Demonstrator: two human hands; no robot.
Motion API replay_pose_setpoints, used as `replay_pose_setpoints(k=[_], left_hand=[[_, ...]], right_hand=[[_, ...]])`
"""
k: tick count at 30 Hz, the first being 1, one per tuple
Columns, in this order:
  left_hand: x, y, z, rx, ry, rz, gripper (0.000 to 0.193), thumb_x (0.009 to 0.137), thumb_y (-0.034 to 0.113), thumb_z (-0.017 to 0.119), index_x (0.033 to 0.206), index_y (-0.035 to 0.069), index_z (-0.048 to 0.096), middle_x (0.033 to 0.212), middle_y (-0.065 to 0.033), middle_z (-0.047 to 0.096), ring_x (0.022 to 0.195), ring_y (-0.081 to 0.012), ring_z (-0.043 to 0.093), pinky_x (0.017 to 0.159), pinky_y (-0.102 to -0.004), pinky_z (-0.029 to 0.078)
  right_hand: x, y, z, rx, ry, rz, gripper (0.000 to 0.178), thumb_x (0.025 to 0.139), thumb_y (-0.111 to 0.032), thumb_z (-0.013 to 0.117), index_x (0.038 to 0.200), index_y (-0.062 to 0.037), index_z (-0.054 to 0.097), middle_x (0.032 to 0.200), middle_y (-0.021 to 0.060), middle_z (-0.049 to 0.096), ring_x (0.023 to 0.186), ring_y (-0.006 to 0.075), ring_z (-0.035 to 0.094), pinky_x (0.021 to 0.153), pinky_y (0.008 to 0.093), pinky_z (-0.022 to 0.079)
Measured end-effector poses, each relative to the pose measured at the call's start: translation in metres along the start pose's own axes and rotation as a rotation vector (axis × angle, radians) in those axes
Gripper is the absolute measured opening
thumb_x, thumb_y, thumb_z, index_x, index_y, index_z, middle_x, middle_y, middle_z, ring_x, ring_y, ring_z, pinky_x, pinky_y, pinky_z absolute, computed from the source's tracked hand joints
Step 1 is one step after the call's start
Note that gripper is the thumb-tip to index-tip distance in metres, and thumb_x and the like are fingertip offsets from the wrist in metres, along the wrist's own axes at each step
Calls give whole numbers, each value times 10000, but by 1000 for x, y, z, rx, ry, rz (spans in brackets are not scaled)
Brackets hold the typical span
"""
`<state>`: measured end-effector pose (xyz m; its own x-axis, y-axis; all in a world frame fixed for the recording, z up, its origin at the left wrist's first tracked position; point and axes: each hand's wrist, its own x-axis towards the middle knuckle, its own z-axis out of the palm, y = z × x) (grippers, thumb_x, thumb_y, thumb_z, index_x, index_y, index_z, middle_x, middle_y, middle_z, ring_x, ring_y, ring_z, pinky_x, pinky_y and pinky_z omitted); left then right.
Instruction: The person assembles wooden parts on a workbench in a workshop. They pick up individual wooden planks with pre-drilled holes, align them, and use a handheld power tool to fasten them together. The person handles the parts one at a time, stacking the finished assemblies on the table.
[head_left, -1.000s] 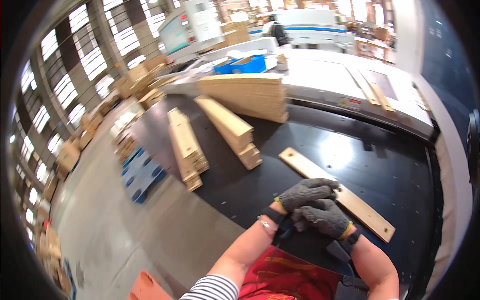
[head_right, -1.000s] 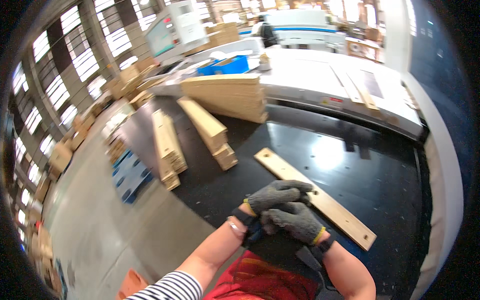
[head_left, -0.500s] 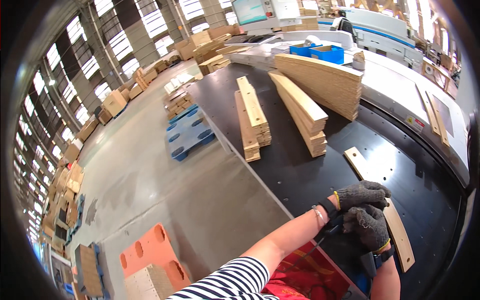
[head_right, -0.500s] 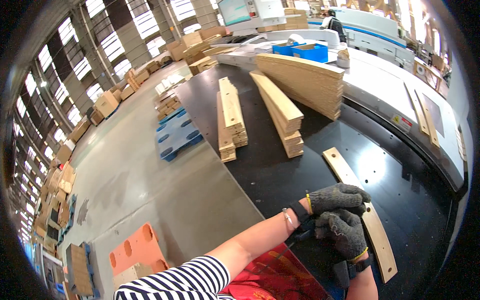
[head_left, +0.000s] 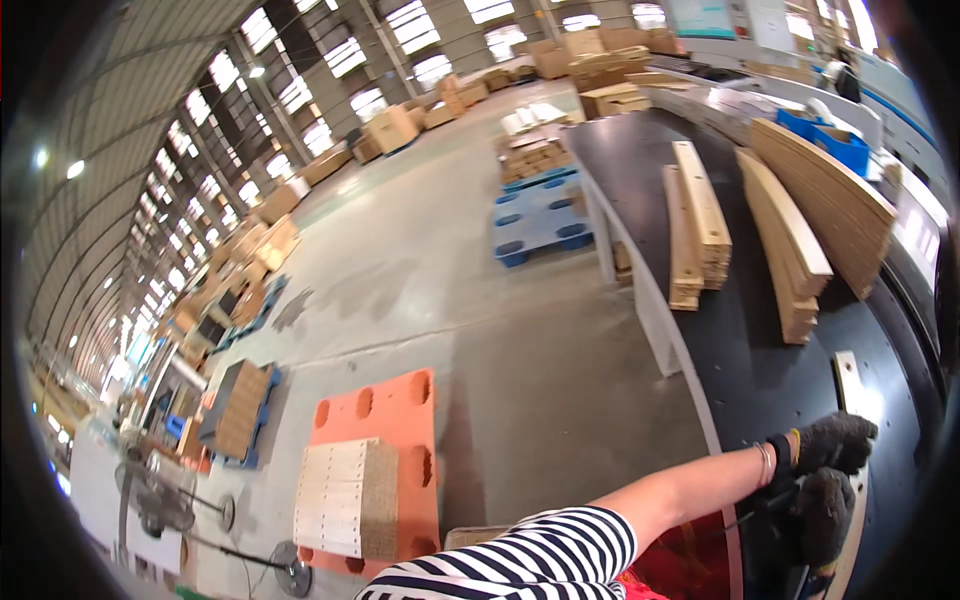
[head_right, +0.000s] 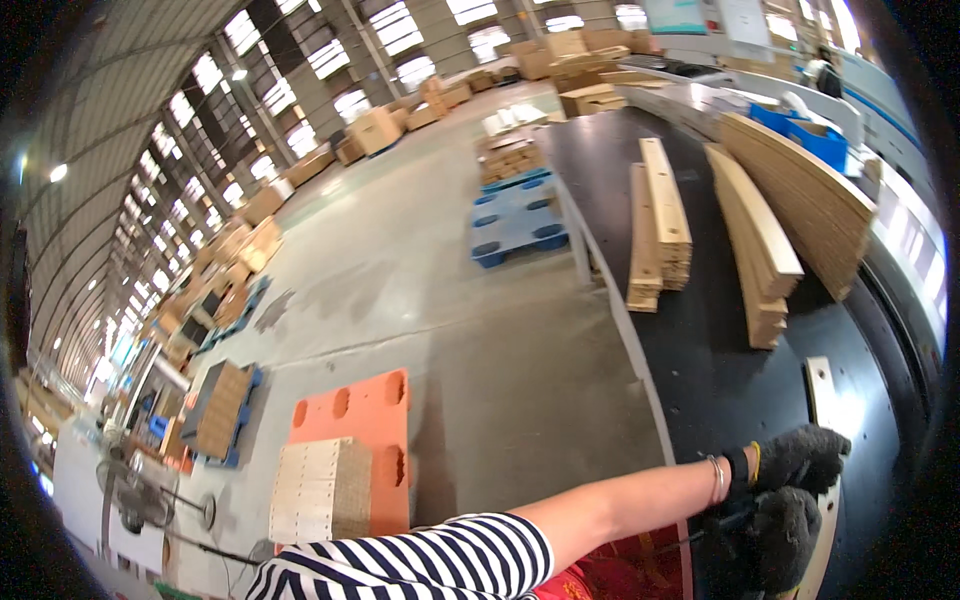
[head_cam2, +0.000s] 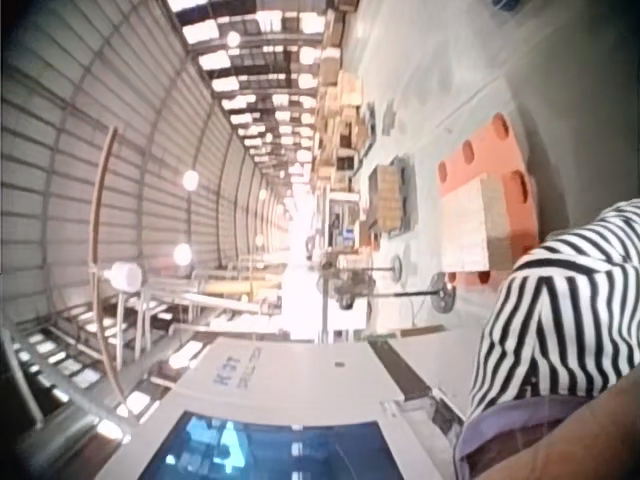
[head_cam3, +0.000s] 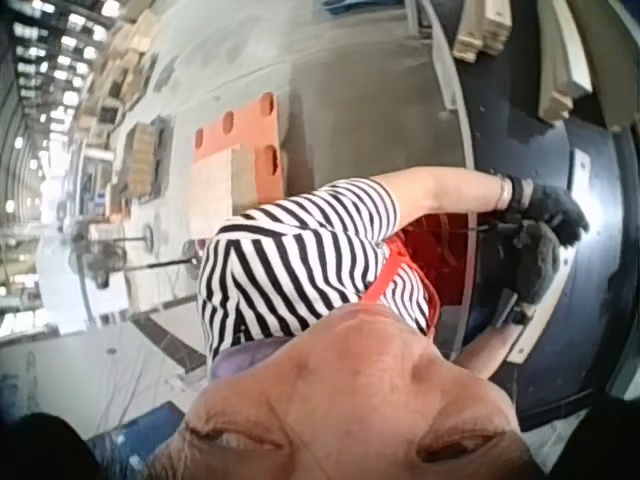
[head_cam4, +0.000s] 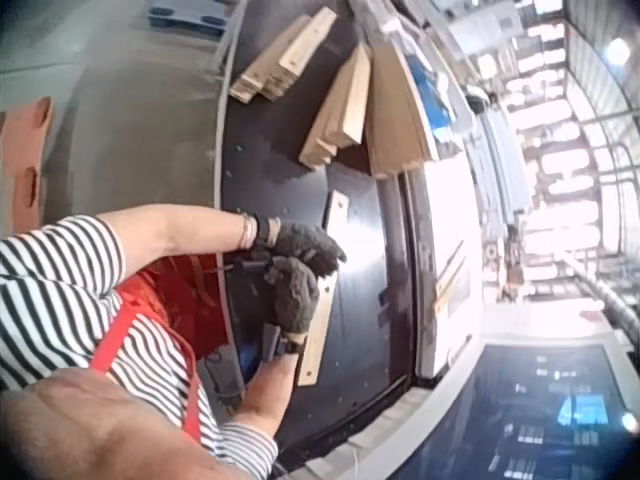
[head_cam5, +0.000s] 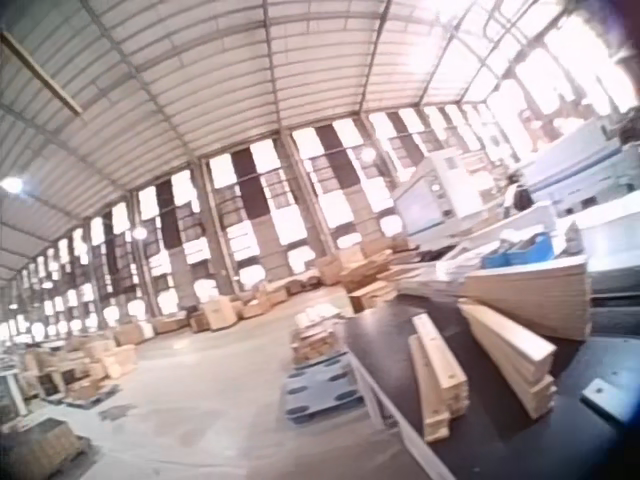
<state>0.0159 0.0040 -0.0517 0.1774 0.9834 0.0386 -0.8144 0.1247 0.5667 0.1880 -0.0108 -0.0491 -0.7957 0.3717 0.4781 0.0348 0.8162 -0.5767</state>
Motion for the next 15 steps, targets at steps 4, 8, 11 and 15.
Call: replay_pose_setpoints(k=[4,8,11,15], left_hand=[[-4,-15,-12,41,79,30,278,941,335,761,1012,71,706,784,-100,683,660,-235,641,602,-381,544],[-17,-5,-3,34,83,39,274,930,327,760,1021,73,707,800,-100,687,679,-225,646,618,-385,549],[-12,-9,-4,-18,38,-13,201,958,294,729,999,98,707,772,-58,656,671,-188,624,616,-348,532],[-13,-7,-8,-43,-112,-51,191,1038,288,654,1063,110,720,841,-19,649,749,-153,616,691,-314,533]], right_hand=[[-6,6,-9,479,-63,410,260,857,-38,679,1115,-5,659,1058,139,640,976,295,640,879,429,530],[6,-12,-7,629,-34,541,200,910,-106,654,1079,-3,682,1023,122,665,931,263,650,840,404,536],[11,-23,-8,653,-21,556,197,949,-157,636,1052,-1,700,997,110,684,898,239,657,811,385,541],[17,-52,-10,684,5,556,251,1001,-224,612,1016,1,723,962,93,709,853,206,668,771,360,547]])
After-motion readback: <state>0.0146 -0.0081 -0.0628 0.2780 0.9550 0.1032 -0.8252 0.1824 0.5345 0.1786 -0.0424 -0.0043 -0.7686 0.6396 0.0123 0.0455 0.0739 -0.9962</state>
